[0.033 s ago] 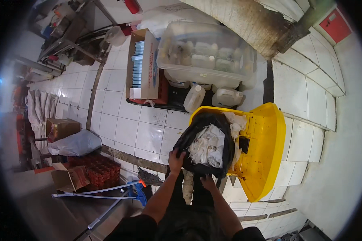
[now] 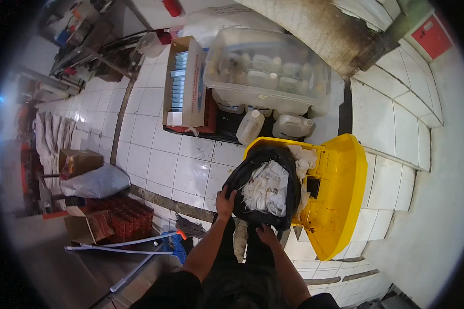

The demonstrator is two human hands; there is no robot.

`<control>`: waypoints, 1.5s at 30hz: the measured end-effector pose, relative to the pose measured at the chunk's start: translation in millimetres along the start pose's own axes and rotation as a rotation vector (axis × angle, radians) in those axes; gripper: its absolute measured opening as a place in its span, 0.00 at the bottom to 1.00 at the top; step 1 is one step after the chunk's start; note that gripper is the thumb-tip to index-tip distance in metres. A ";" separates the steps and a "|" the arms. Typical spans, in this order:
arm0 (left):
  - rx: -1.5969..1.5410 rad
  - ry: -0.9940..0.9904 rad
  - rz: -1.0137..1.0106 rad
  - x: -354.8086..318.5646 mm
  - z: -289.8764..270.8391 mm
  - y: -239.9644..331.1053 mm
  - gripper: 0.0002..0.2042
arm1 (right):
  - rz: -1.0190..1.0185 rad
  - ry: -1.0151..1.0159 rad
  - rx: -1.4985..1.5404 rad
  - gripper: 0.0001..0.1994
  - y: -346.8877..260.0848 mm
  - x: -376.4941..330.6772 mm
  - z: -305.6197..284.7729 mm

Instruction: The person unloads packages of frozen meat from sacks into a chest freezer, arranges the items inside, and closes the freezer lid. The person then gathers the empty sacks and discards them into a trash bin.

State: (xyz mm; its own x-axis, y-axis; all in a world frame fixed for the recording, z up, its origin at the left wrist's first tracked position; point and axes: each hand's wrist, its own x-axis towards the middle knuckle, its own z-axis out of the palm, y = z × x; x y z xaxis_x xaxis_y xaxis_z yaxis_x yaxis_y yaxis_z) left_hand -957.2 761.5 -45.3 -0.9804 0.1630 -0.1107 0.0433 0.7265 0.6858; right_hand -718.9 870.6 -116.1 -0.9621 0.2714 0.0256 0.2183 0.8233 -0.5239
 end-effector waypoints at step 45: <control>-1.044 0.233 -0.740 107.3 -572.1 -389.4 0.24 | 0.366 -1.034 0.305 0.14 -365.6 501.7 91.9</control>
State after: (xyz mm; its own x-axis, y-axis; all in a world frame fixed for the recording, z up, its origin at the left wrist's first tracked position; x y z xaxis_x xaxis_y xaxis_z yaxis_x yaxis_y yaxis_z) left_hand -1189.2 114.2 87.3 -0.7221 -0.2462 -0.6465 -0.5843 -0.2831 0.7605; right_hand -1296.4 659.9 10.1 -0.5529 -0.1868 -0.8120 0.6013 0.5853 -0.5440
